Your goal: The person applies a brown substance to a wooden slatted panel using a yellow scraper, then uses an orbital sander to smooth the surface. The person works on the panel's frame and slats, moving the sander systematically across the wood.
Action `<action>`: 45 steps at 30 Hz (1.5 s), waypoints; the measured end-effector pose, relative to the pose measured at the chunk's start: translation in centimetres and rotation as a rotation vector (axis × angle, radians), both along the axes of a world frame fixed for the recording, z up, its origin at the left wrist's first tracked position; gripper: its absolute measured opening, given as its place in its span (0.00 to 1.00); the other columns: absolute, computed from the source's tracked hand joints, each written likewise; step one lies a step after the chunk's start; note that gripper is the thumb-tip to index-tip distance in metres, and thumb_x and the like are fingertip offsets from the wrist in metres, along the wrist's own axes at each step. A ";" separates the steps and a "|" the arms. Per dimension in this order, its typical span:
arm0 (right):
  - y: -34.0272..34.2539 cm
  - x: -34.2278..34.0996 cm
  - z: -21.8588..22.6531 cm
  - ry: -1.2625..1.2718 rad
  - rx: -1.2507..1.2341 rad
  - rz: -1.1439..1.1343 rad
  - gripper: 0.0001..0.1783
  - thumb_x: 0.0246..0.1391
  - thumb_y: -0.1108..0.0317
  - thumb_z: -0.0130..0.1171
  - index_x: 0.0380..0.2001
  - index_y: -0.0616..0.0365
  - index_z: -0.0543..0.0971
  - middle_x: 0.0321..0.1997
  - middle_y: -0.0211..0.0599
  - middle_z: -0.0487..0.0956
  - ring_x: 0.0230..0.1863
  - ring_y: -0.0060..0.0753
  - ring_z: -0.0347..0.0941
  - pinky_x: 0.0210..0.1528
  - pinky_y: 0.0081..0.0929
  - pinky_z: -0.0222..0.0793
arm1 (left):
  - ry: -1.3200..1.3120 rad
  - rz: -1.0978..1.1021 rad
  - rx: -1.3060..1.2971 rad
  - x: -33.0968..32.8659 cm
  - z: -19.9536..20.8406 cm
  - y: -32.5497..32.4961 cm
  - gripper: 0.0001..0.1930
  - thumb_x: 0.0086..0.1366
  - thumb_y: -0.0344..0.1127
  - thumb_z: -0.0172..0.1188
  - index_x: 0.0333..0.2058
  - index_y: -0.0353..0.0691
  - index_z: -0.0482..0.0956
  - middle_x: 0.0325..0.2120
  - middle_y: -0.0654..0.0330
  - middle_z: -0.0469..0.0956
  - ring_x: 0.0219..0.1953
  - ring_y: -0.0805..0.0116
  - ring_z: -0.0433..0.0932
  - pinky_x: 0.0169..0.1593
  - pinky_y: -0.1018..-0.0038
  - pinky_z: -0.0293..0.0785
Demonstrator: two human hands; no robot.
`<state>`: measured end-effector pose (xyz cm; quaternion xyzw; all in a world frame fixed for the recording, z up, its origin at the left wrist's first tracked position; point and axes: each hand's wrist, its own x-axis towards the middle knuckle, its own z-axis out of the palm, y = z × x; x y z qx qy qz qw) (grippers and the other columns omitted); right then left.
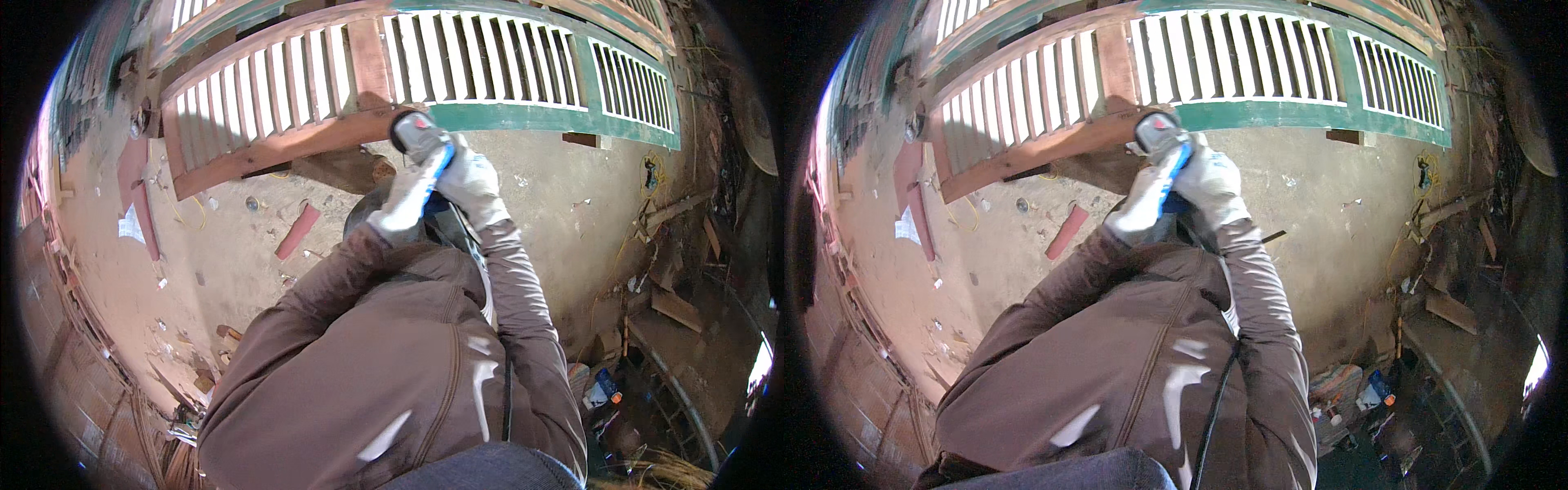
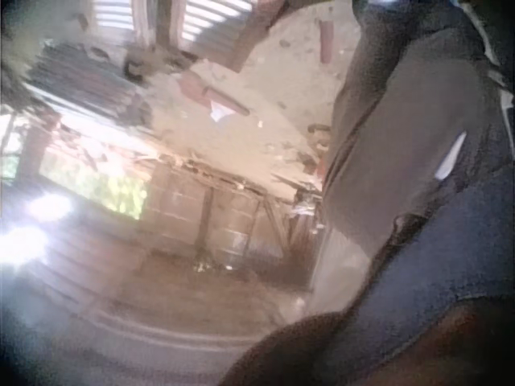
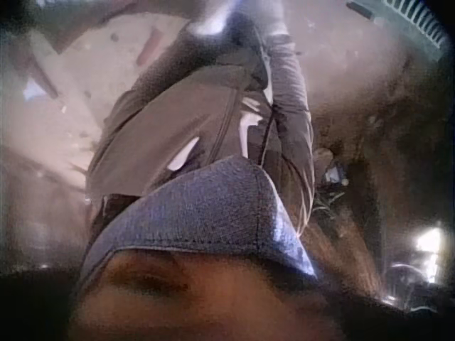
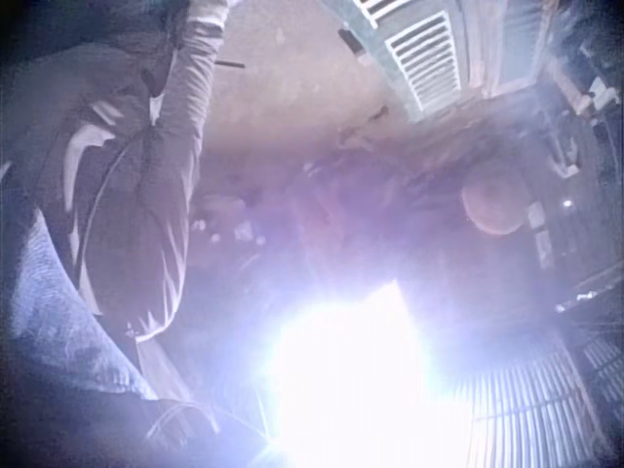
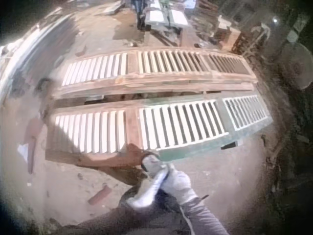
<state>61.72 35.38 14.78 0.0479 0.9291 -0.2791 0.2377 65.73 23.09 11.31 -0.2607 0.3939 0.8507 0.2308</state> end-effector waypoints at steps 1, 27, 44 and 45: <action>-0.9 -0.5 -0.3 -0.044 0.025 0.023 0.41 0.52 0.40 0.67 0.59 0.60 0.72 0.41 0.63 0.85 0.48 0.65 0.83 0.52 0.53 0.78 | -0.055 -0.024 -0.066 0.0 -0.9 -1.2 0.19 0.75 0.45 0.64 0.56 0.39 0.83 0.43 0.69 0.83 0.44 0.82 0.77 0.46 0.83 0.73; 44.2 -8.0 -2.3 0.070 0.139 -0.255 0.24 0.59 0.52 0.66 0.49 0.59 0.85 0.44 0.42 0.88 0.43 0.35 0.85 0.46 0.36 0.78 | -0.004 -0.599 -0.125 -14.5 0.0 41.3 0.40 0.54 0.65 0.74 0.46 0.27 0.85 0.39 0.47 0.85 0.35 0.58 0.87 0.31 0.65 0.86; 22.6 -6.6 -5.8 0.165 -0.001 0.072 0.29 0.54 0.48 0.69 0.53 0.56 0.83 0.52 0.53 0.85 0.56 0.55 0.82 0.56 0.42 0.77 | 0.056 -0.317 -0.039 -7.9 -0.4 18.3 0.31 0.69 0.58 0.66 0.59 0.40 0.81 0.49 0.55 0.84 0.46 0.67 0.85 0.43 0.71 0.85; 20.0 -6.7 -6.2 0.215 -0.088 0.120 0.29 0.55 0.47 0.68 0.52 0.57 0.84 0.52 0.53 0.85 0.56 0.55 0.82 0.56 0.43 0.77 | 0.058 -0.307 -0.062 -7.3 0.0 16.0 0.29 0.70 0.57 0.65 0.59 0.41 0.81 0.50 0.57 0.84 0.46 0.68 0.85 0.45 0.72 0.85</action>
